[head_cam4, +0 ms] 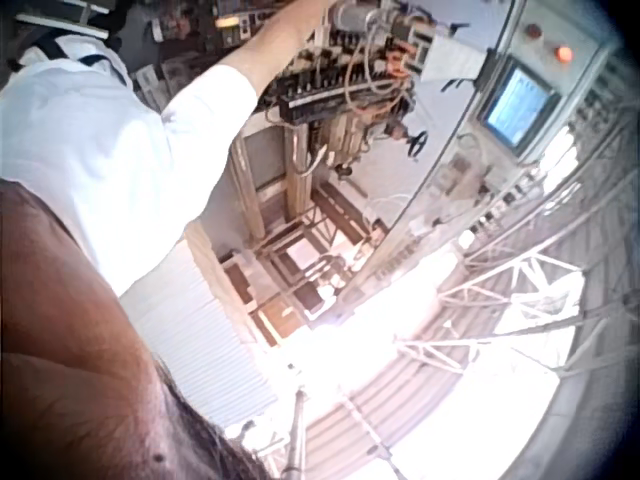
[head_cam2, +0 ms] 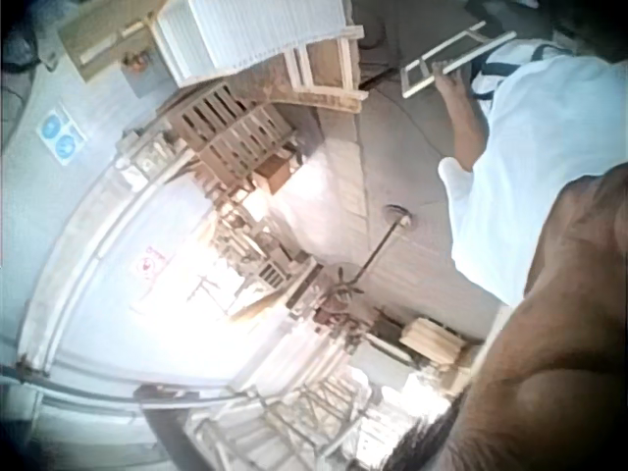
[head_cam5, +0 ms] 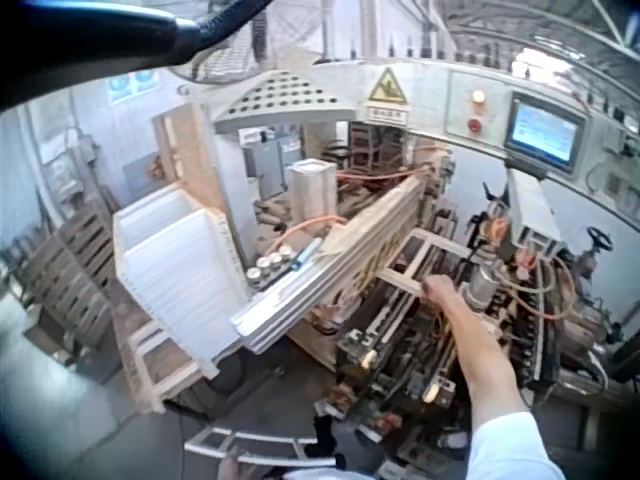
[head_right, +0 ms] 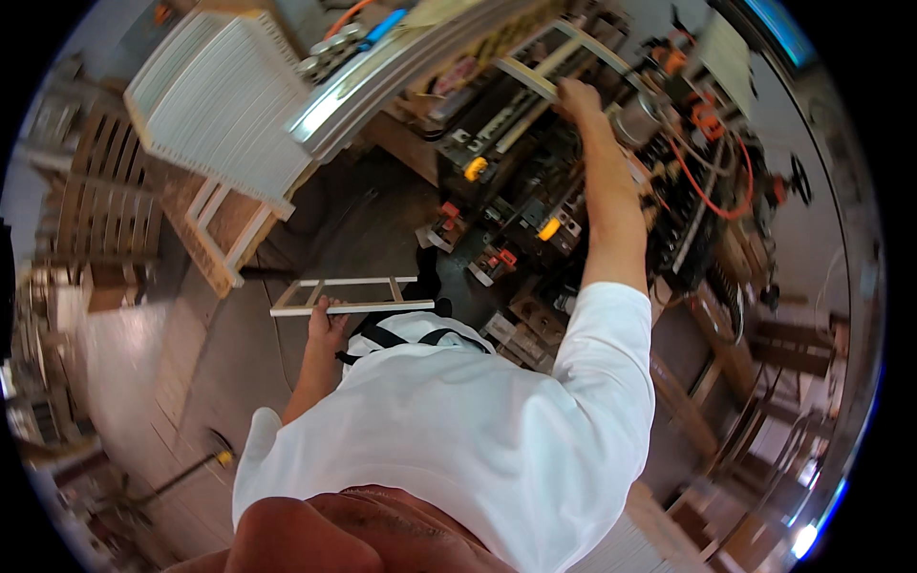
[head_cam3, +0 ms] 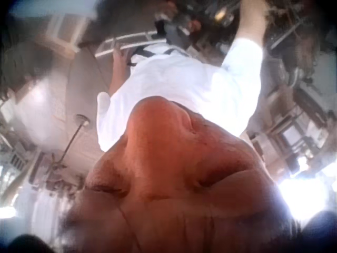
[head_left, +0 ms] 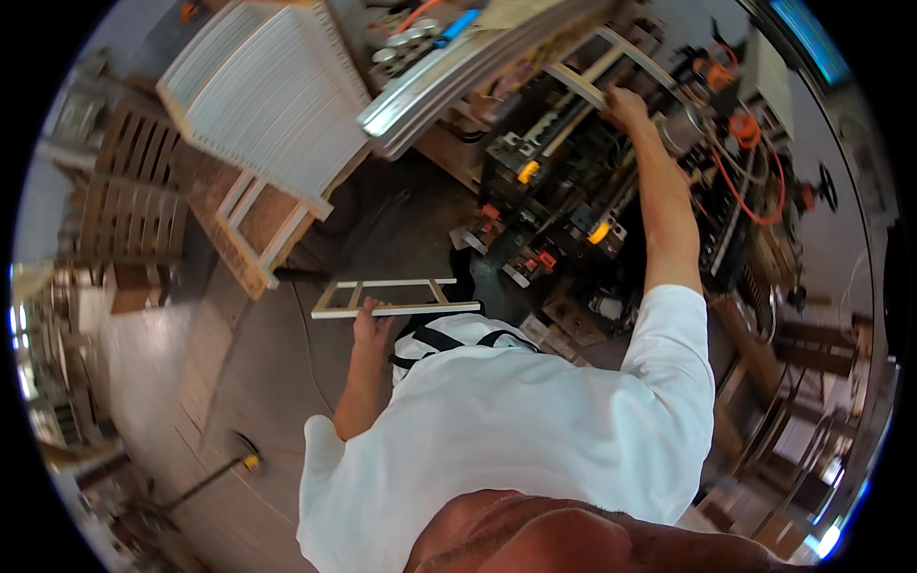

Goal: The person repeatedly picks up wooden chair frames from a nearby stack, places them onto a machine jig, and then removes them to place them back on the stack. This cycle is performed continuously throughout the clip.

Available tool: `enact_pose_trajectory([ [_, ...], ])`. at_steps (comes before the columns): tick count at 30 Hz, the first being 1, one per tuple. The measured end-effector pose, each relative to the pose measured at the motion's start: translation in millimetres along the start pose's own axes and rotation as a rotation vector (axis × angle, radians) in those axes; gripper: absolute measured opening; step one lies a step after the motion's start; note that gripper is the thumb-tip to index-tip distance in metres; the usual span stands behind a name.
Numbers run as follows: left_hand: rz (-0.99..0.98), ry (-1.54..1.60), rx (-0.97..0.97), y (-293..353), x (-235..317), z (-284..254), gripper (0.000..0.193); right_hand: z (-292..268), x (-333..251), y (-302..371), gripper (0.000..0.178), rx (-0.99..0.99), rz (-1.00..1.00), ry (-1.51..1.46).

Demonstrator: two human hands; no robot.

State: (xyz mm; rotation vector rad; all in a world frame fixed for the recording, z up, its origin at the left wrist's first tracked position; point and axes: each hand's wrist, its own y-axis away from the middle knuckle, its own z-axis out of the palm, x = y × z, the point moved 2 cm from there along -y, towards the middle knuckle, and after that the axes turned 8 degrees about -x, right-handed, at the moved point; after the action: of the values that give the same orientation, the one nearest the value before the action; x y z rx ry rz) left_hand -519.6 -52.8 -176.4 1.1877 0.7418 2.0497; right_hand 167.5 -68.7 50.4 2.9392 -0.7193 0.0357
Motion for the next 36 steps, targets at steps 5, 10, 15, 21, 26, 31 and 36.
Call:
enact_pose_trajectory([
  [5,0.049,0.108,0.028,32.8,16.0,-4.5,0.019,2.2,11.9,-2.3,0.035,-0.057,0.096,-0.021],
  [10,0.167,0.219,0.089,69.3,44.8,-47.6,0.019,-12.6,-11.7,6.1,0.045,-0.118,0.137,0.032],
  [15,0.354,0.165,-0.016,124.4,105.1,-97.2,0.022,-17.3,-4.3,5.6,0.054,-0.143,0.163,0.135],
  [21,0.483,-0.283,-0.075,172.1,227.4,-141.9,0.032,-49.5,-95.2,39.3,0.048,0.384,0.025,-0.489],
  [26,0.682,-0.257,-0.016,102.2,339.4,-164.9,0.038,-21.8,-233.4,98.0,0.027,0.51,-0.132,-1.11],
  [31,0.68,-0.122,-0.154,-11.7,429.9,-178.9,0.041,81.1,-330.9,168.9,0.02,0.236,-0.115,-0.978],
  [36,0.49,-0.159,-0.337,-122.5,483.0,-160.4,0.039,193.7,-365.7,270.2,0.016,-0.137,0.104,-0.762],
])
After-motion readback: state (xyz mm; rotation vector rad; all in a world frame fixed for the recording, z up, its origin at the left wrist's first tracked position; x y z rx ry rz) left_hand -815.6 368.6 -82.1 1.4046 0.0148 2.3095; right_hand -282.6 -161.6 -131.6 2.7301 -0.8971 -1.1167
